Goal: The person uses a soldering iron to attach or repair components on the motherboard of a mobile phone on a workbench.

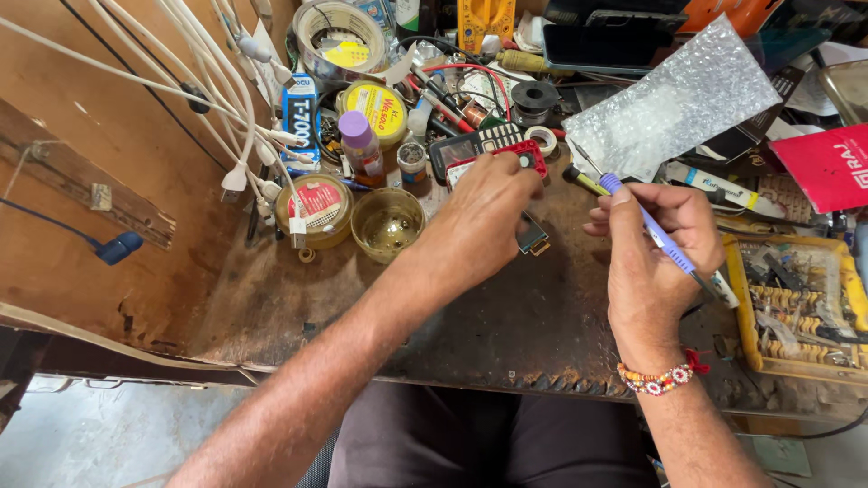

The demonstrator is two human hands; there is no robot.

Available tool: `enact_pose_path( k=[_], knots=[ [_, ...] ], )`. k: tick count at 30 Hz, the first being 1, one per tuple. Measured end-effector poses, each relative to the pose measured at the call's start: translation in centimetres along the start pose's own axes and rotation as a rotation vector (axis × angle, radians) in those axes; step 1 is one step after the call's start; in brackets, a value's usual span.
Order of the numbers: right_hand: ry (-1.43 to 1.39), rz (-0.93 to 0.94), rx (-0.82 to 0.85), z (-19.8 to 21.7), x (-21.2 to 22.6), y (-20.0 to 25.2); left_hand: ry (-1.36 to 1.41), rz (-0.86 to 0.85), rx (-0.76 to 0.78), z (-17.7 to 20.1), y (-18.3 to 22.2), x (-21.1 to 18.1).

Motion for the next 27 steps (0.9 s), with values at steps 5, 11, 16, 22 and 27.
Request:
enact_pose_path(
  k=[5, 11, 16, 22, 27],
  knots=[
    [0.073, 0.004, -0.012, 0.0, 0.4, 0.2, -0.019, 0.219, 0.249, -0.3, -1.7, 0.9],
    [0.081, 0.029, 0.003, 0.1, 0.3, 0.1, -0.008, 0.253, 0.302, 0.5, -2.1, 0.5],
    [0.065, 0.045, 0.012, 0.1, 0.2, 0.1, 0.115, 0.277, 0.08, 2.8, -2.4, 0.5],
    [0.139, 0.138, 0.117, -0.4, 0.9, -0.1, 0.042, 0.34, -0.15, 5.0, -2.9, 1.3],
    [0.404, 0.169, 0.292, -2.6, 2.0, -1.5, 0.381, 0.598, -0.27, 5.1, -2.2, 2.3]
  ],
)
Point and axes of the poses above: each hand's wrist, its own y-axis away from the middle knuckle, its own z-axis out of the back of the hand, x = y × z, the point moved 2 cm from there along -y, towards the middle knuckle, and after that the axes turned 14 degrees about y, right-handed, at the moved point
